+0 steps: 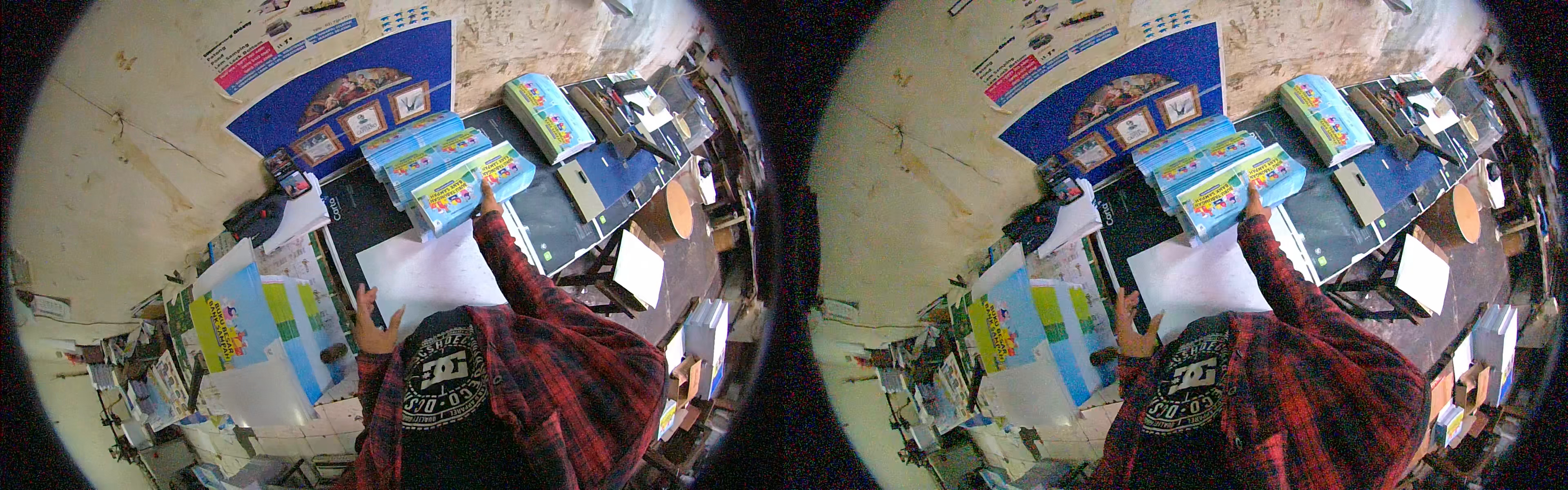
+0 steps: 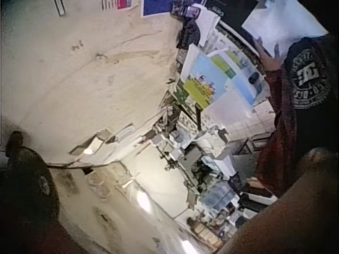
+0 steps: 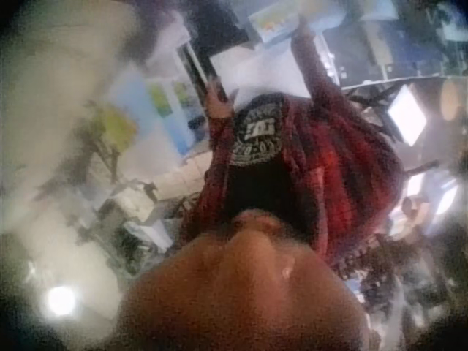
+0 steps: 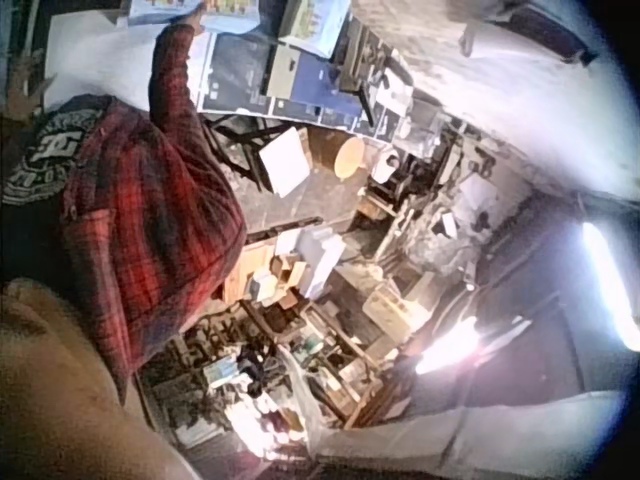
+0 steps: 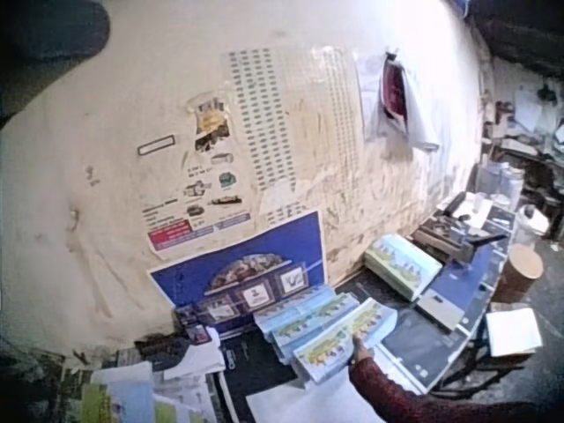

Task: The person repeatedly picks up stacks of printed papers, aligns them, and places them on a table. The person handles the papers by hand, organizing them into neat piles. The task involves repetitive picking, aligning, and stacking of the printed sheets.

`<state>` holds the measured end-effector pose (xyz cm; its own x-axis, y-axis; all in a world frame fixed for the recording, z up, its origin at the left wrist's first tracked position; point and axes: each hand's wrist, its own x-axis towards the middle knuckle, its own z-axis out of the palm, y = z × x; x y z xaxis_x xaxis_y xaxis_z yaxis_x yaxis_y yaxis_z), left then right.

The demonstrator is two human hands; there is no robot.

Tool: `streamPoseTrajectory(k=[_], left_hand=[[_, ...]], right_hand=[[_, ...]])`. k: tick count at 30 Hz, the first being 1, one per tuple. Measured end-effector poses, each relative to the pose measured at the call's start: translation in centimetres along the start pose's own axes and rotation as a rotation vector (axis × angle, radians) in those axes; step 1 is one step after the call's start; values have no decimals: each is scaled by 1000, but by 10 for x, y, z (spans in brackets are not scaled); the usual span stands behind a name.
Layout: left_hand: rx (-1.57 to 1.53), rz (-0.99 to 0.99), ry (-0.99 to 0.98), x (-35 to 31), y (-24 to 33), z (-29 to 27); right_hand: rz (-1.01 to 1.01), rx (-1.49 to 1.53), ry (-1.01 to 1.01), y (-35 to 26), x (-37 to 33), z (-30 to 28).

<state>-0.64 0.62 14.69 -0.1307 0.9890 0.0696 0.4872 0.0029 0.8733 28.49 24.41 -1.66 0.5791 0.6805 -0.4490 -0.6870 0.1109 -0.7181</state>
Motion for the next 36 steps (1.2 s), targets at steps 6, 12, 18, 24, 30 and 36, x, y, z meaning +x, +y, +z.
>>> streamPoseTrajectory(k=[6,12,18,24,30,36], left_hand=[[14,-34,-53,-9,-15,4],[61,-37,-16,6,-22,2],[111,-26,-88,16,-6,-1],[236,-55,-86,-1,15,12],[206,-218,44,-59,44,74],[55,-349,11,-113,70,143]], right_hand=[[212,-362,329,52,18,2],[280,-823,62,43,65,-31],[563,-1250,-444,-63,-4,-18],[556,-492,-333,-97,-24,-14],[705,-293,-441,-79,15,-30],[911,-556,-568,-22,-5,-47]])
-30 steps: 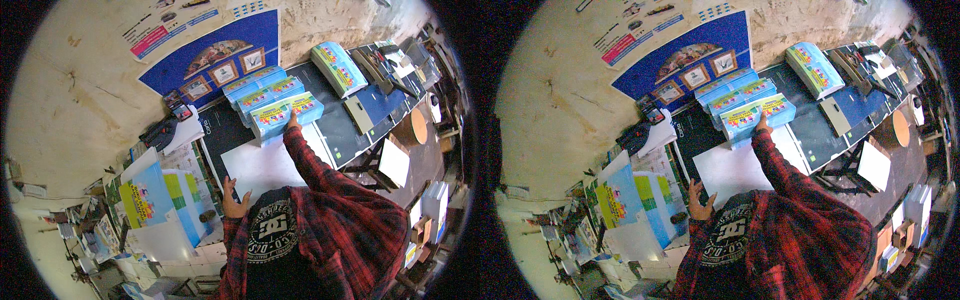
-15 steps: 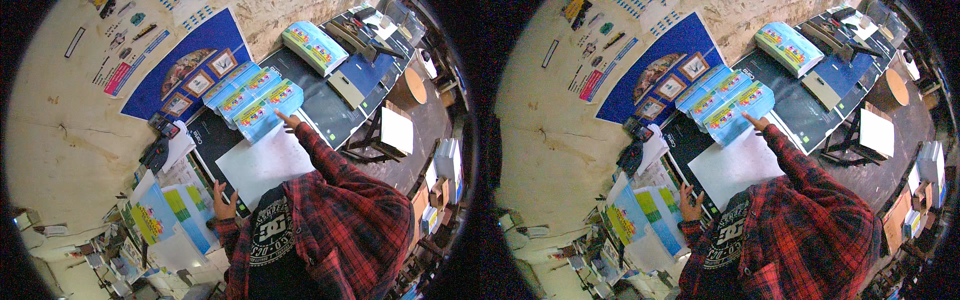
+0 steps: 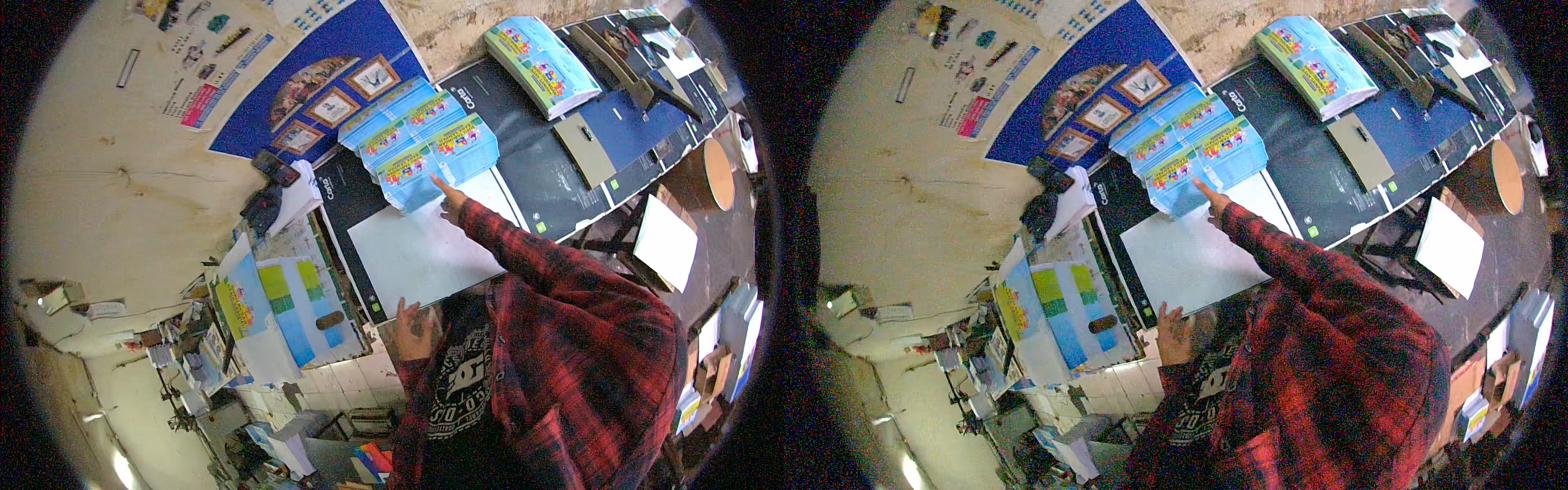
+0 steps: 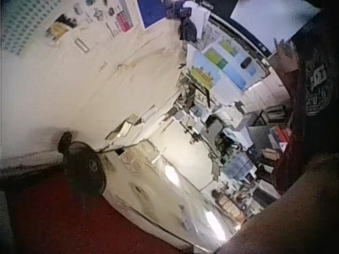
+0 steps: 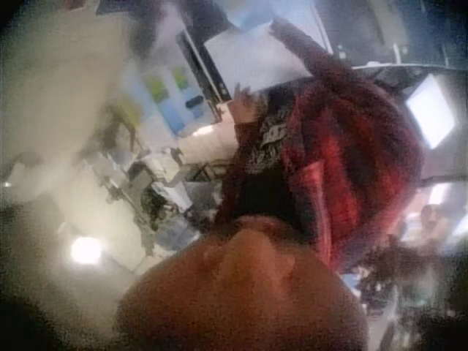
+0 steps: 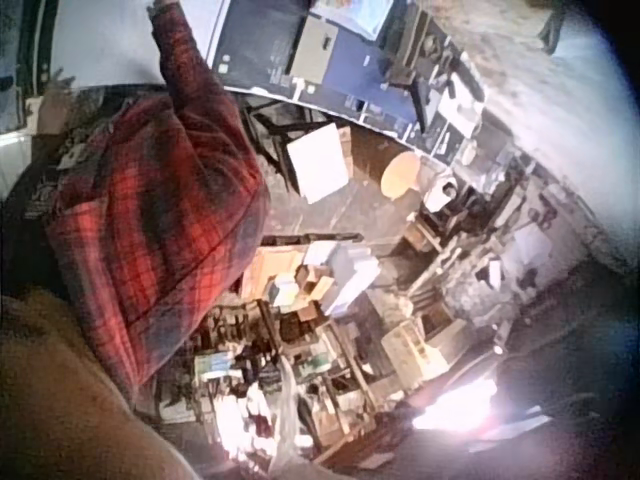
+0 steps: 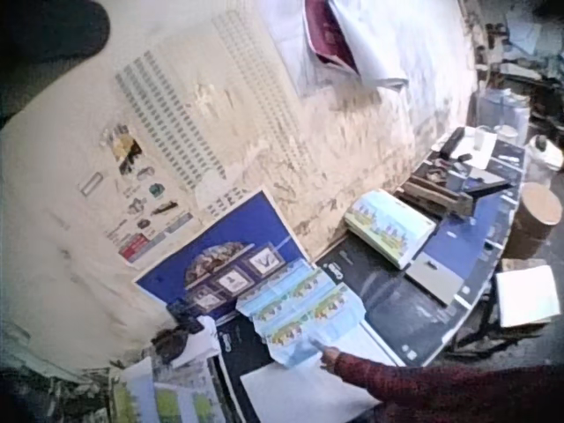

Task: The person repeatedly picks up stacks of printed papers, aligns them, and places them on a table. The person handles the papers by hand, organizing them into neat piles. The task involves repetitive picking, aligning, and stacking of the printed sheets.

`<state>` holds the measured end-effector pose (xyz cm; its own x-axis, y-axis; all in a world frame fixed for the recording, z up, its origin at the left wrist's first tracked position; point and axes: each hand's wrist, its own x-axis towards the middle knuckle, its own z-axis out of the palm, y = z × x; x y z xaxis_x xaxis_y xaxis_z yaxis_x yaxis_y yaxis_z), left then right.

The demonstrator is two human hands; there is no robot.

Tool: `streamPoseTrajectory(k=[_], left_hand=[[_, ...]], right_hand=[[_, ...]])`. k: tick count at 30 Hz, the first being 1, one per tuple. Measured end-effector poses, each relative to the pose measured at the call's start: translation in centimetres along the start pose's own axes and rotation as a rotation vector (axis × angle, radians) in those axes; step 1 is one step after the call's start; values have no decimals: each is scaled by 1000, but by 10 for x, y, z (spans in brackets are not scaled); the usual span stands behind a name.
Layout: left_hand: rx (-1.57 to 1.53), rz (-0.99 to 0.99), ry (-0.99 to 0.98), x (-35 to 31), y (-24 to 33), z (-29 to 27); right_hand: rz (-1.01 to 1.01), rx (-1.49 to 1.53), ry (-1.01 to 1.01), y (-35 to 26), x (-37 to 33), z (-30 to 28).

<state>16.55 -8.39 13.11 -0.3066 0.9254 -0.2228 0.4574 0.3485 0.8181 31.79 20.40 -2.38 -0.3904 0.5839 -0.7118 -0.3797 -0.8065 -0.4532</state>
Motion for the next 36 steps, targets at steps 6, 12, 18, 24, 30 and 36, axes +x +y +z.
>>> streamPoseTrajectory(k=[6,12,18,24,30,36], left_hand=[[288,202,121,-53,1,-4],[139,-78,223,-126,-51,21],[163,-404,-106,-224,-114,86],[120,-170,-235,-197,-98,138],[300,57,-296,-100,-1,155],[-166,179,-386,14,94,198]], right_hand=[[-153,-453,-225,8,-31,22],[-541,-1931,-163,103,-44,-128],[-277,-1583,-191,106,-236,-213],[-355,-1439,195,72,-259,-325],[-704,-1243,366,-63,-255,-312],[-917,-1056,673,-210,-221,-350]])
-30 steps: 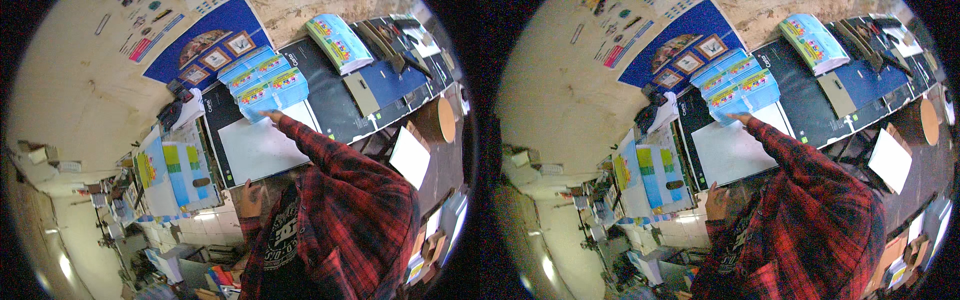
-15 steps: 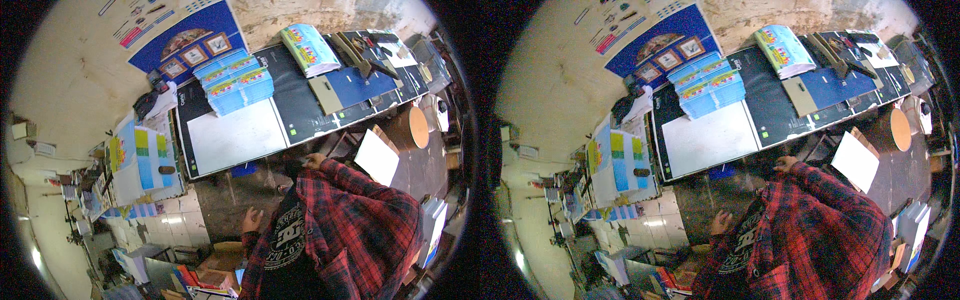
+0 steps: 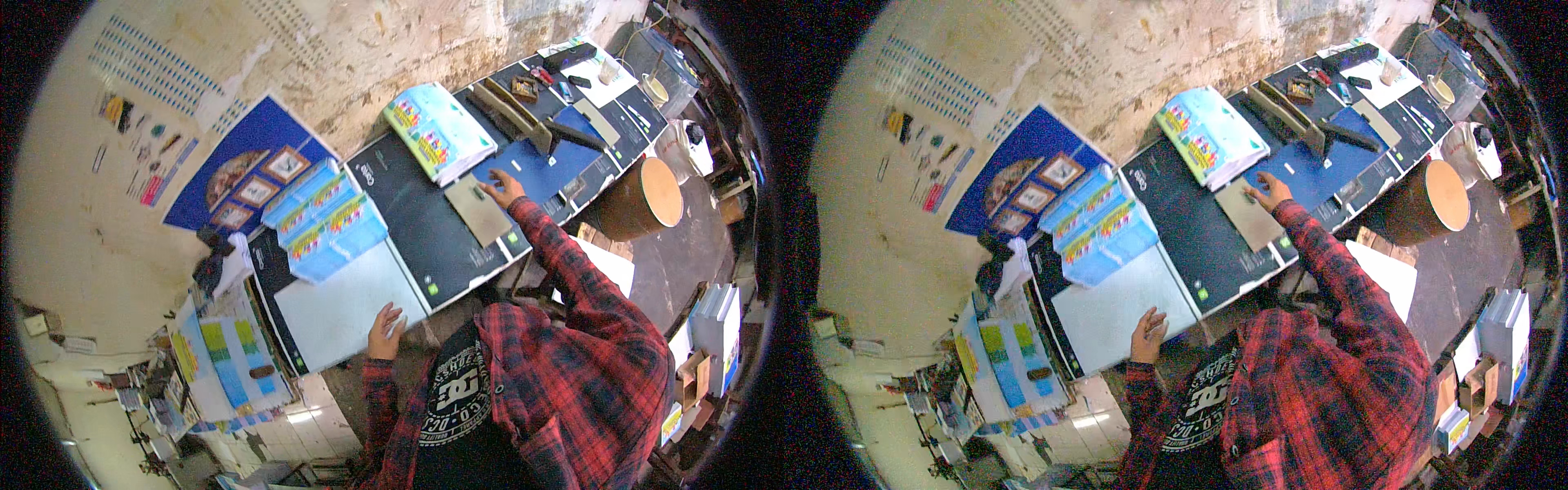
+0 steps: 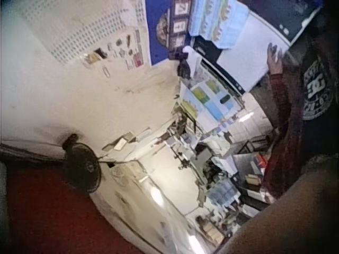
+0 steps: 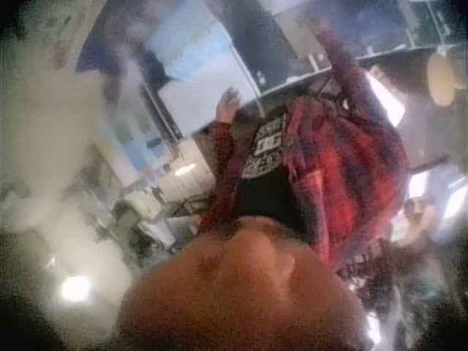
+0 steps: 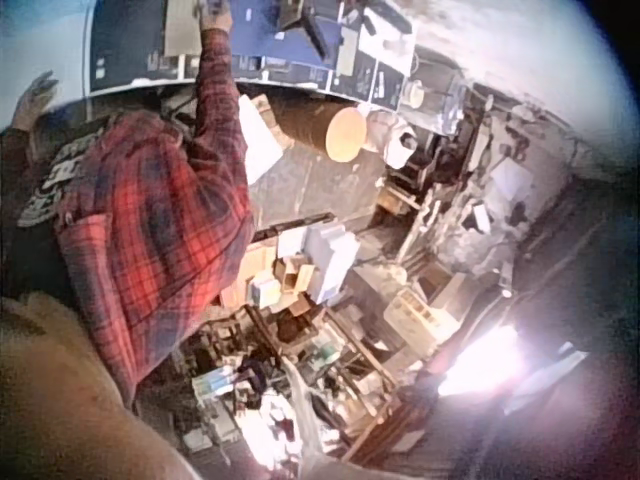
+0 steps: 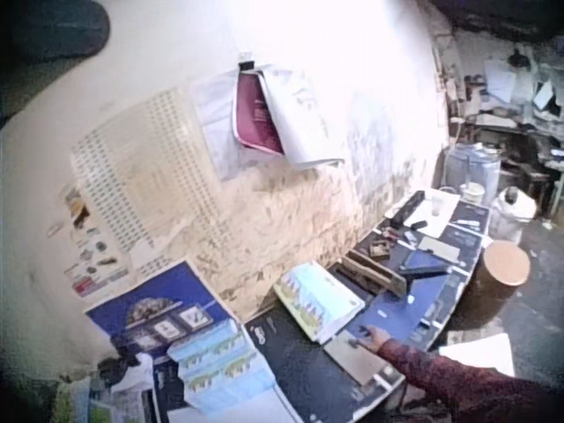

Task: The person repeatedly picks up stacks of printed papers, aligns them, and places them on a table. The person handles the papers by hand, organizing them into neat piles. The task involves repetitive picking, aligning, and stacking of the printed sheets.

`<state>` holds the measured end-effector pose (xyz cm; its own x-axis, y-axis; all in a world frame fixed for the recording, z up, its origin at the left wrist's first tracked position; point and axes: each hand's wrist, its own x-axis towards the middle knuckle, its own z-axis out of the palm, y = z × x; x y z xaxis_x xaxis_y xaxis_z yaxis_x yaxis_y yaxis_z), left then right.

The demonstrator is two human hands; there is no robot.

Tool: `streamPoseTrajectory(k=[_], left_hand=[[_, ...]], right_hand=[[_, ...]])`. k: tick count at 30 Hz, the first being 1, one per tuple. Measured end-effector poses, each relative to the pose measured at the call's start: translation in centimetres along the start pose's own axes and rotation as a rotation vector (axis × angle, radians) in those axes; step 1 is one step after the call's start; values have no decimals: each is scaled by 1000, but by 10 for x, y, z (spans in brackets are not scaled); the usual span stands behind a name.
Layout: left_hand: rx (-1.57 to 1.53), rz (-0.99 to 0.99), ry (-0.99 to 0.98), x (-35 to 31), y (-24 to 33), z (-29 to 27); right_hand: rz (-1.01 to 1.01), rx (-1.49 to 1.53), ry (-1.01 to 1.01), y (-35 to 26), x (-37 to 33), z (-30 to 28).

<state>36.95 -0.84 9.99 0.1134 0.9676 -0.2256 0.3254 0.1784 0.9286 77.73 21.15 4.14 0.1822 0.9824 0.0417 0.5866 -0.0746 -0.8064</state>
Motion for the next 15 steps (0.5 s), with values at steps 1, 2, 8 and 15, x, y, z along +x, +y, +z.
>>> streamPoseTrajectory(k=[1,2,8,15], left_hand=[[-219,-30,6,32,13,11],[-433,-73,22,61,26,21],[-834,-301,61,266,53,82],[-300,-347,160,457,35,116]], right_hand=[[29,-33,68,8,27,-8],[52,-93,27,21,56,-13],[218,-123,-74,38,161,-7],[307,-119,-157,33,229,21]])
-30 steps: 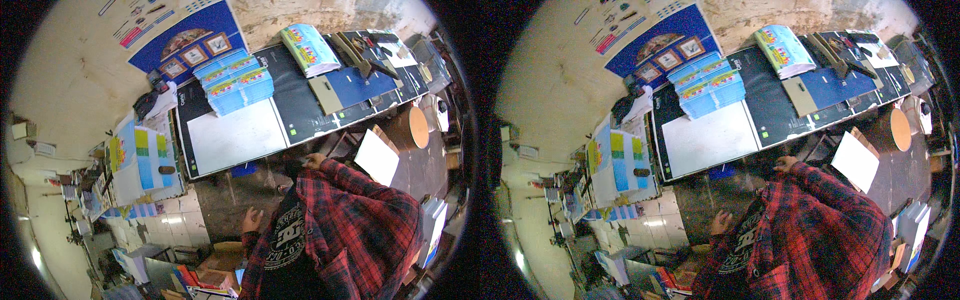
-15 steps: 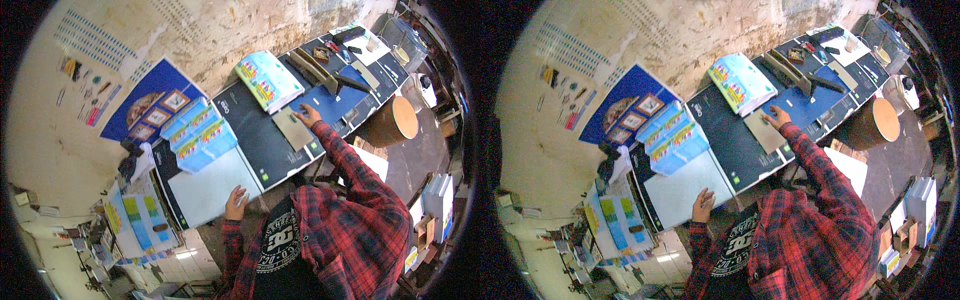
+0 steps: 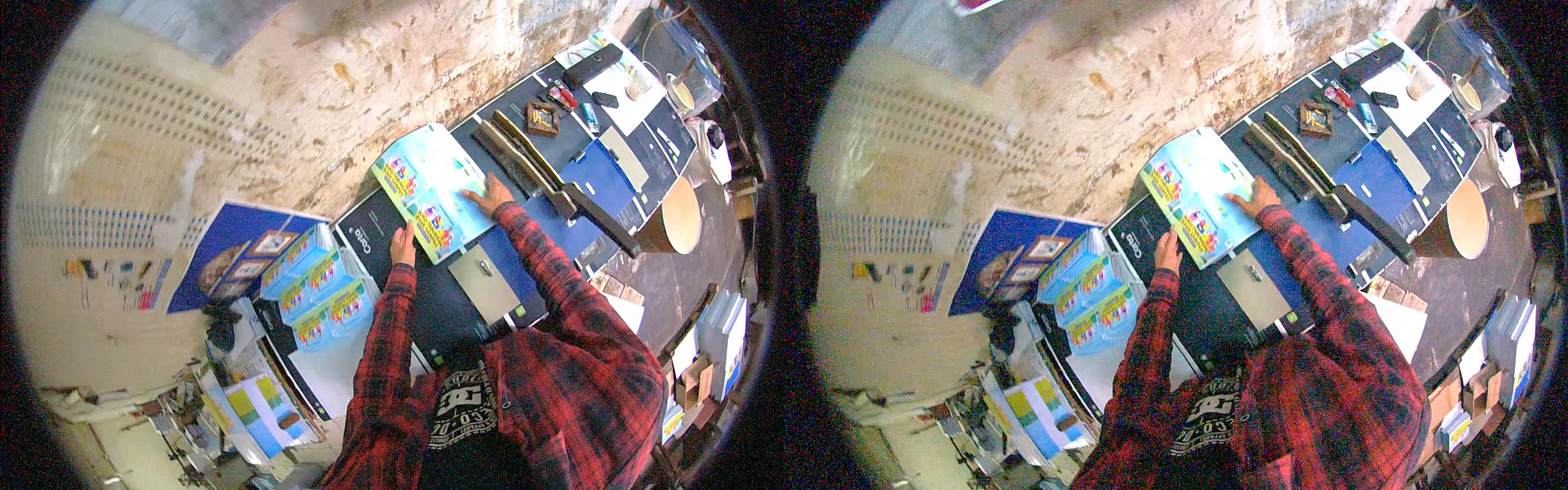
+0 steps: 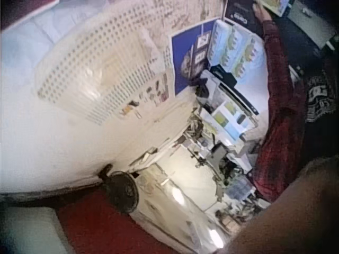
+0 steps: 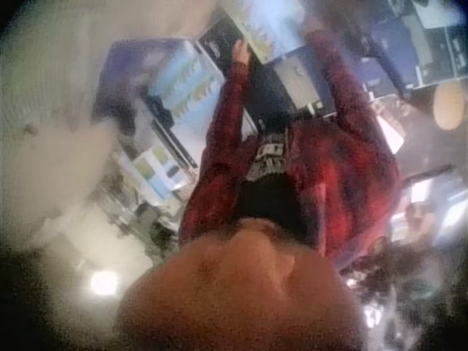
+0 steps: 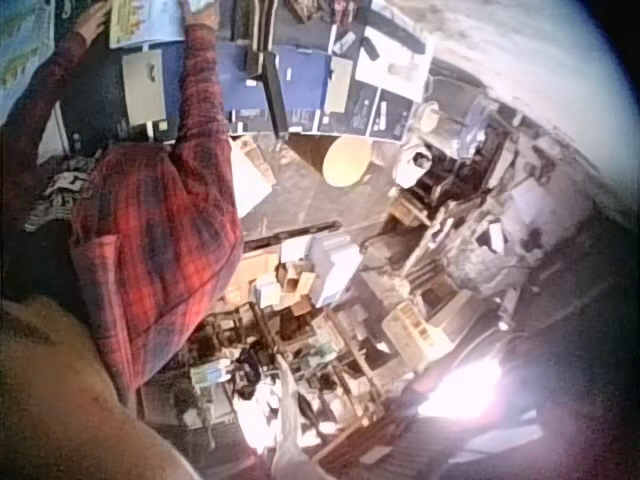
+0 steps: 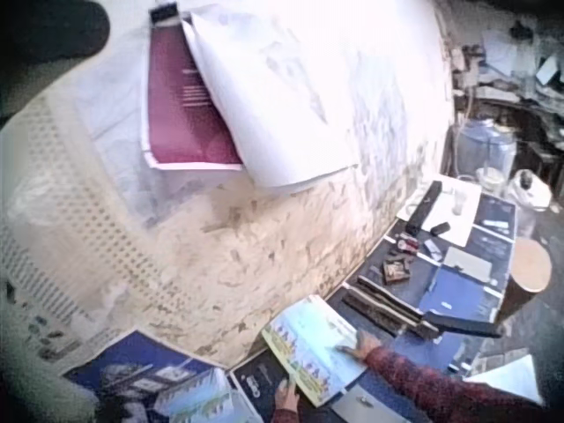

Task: The person repeatedly picks up stacks of printed papers, aligns them, and places them on a table. The person handles the papers by hand, organizing them into neat piles. The task involves repetitive picking, aligning, and stacking of the printed sheets.

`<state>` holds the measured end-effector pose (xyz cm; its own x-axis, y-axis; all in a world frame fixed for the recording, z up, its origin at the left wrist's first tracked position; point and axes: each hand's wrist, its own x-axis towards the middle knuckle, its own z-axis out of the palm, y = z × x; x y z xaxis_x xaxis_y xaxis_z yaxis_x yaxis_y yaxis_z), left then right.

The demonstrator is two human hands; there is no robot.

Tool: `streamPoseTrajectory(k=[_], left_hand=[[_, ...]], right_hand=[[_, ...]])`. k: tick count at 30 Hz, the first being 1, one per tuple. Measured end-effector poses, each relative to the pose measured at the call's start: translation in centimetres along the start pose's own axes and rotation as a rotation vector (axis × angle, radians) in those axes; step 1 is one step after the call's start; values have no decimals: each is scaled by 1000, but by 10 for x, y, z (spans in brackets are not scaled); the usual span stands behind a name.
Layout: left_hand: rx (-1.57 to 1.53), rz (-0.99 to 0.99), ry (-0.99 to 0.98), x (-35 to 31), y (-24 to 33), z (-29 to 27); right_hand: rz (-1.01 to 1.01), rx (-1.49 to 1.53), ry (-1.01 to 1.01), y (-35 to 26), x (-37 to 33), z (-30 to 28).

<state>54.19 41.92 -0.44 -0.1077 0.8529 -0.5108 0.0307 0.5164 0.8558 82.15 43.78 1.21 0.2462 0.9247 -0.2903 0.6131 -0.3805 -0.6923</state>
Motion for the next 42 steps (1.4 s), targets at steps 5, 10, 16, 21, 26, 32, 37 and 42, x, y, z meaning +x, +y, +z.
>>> streamPoseTrajectory(k=[5,10,16,21,26,32,37,42], left_hand=[[-101,-49,-10,63,6,19],[58,109,74,52,20,65],[54,2,75,54,27,47],[299,-46,-33,78,-3,-4],[-139,-88,-266,47,18,6],[-365,-226,-163,-14,72,14],[-342,-382,-232,-24,30,8],[-56,-311,-70,-44,17,17]], right_hand=[[-66,15,100,-19,13,8],[-31,-26,176,-23,6,7],[-106,-14,198,-39,-7,13],[-144,-61,216,-45,-25,18],[-100,-19,166,-38,-32,19],[-42,94,82,-25,-47,6],[-54,86,57,-17,-83,6],[-40,-9,198,24,-76,-2]])
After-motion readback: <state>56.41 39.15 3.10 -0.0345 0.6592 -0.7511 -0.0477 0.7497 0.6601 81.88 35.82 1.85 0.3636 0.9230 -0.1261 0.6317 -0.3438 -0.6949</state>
